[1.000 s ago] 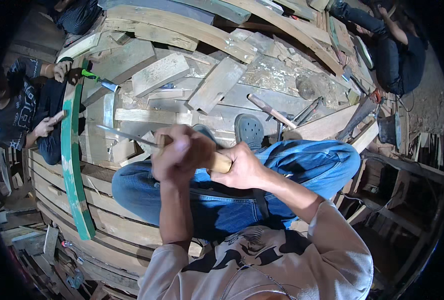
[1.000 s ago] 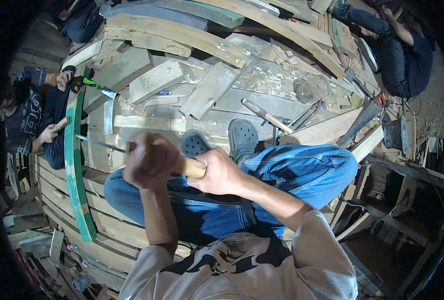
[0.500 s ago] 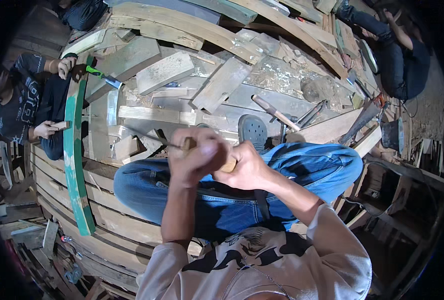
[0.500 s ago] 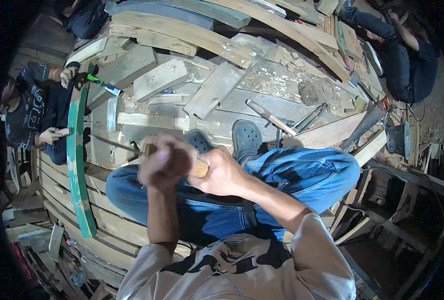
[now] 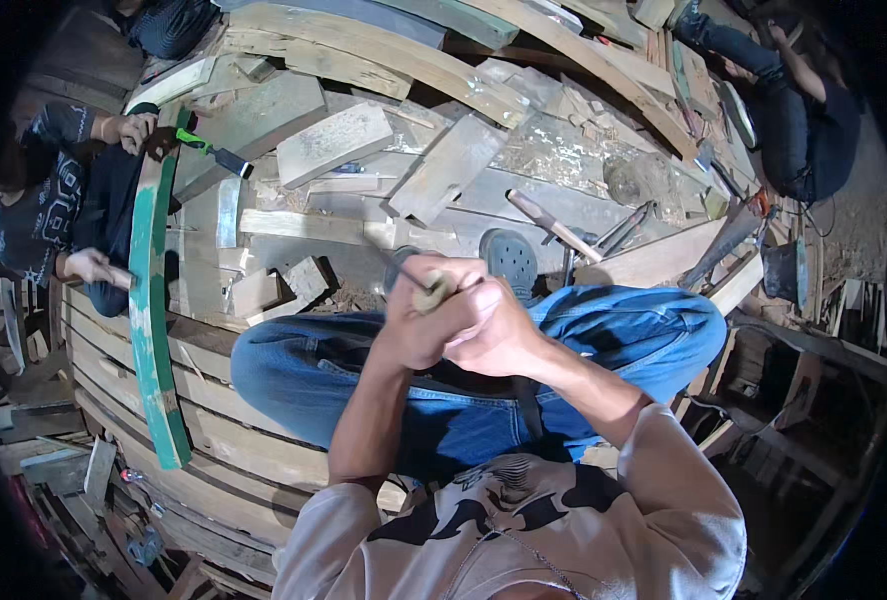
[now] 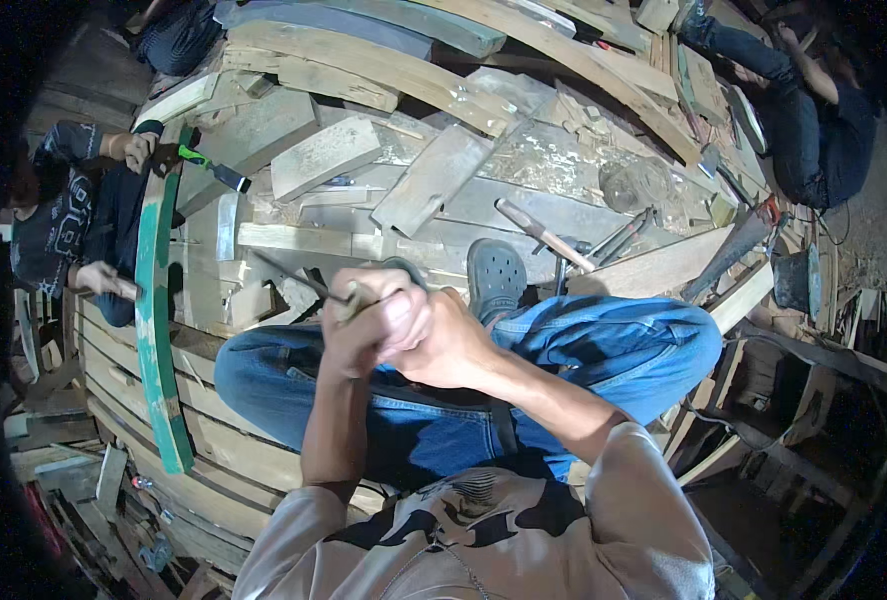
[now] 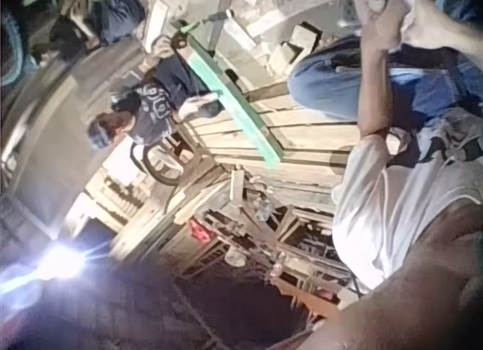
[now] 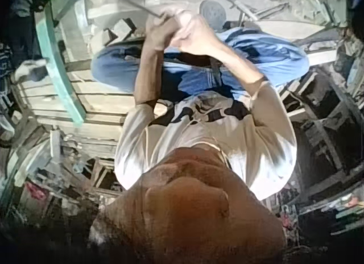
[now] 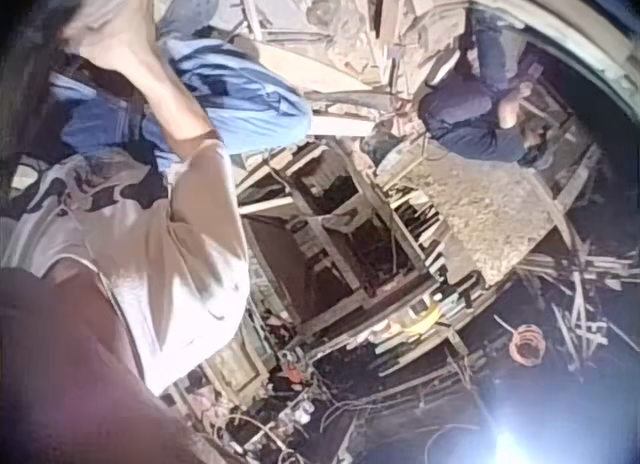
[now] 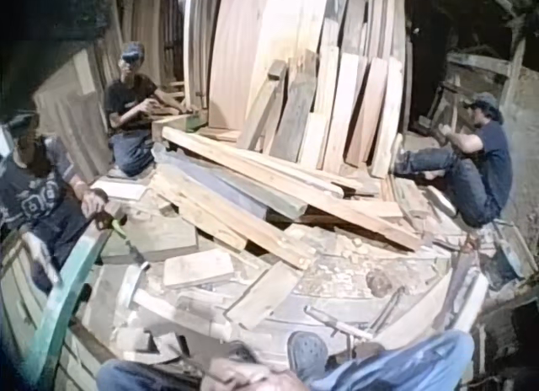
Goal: The person shapes a wooden handle by rubbing it with a sanding block and using a chisel to carve the end.
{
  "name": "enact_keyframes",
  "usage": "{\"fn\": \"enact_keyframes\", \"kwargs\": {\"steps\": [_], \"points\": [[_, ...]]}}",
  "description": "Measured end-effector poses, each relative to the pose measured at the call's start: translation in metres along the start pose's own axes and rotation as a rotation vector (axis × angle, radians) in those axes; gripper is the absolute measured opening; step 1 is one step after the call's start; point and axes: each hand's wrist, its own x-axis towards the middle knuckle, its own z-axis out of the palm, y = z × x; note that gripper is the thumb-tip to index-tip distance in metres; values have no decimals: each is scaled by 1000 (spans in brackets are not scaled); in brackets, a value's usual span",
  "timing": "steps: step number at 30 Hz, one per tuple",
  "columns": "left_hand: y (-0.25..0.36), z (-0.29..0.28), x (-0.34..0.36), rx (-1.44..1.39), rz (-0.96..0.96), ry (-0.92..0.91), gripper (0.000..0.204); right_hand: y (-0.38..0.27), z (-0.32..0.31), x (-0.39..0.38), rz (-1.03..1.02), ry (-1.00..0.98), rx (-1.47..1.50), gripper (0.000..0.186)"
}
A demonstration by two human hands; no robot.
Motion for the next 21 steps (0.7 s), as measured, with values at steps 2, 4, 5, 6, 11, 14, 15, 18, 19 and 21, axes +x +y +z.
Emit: {"fn": "enact_keyframes", "kwargs": {"steps": [2,4,5,6,11,14,15,18,19,21], "points": [[10,-3,-5,-105,42,51,37,-2,-5,-9,36,0,-1,16],[14,-13,-5,-505,161,-49,35,-2,-3,-16,72,-8,-8,16],[13,-14,-5,-535,123,-63,32,-5,-1,-17,84,-8,-18,17],[7,-6,-3,-302,29,13,30,0,5,-12,-58,84,-14,17],[8,-1,13,152,174,-121,17,-23,2,3,-207,505,199,22],[-8,-11,14,233,159,-60,51,-19,-15,9,-134,321,141,10],[-23,-15,15,198,96,-44,57,-17,-17,18,-379,496,6,13],[-43,3,14,249,-6,66,76,-37,-33,19,-69,499,452,28],[-45,6,13,354,55,44,78,-45,-38,18,-24,506,508,29],[-54,22,15,510,165,187,76,-52,-43,20,-37,494,554,30]]}}
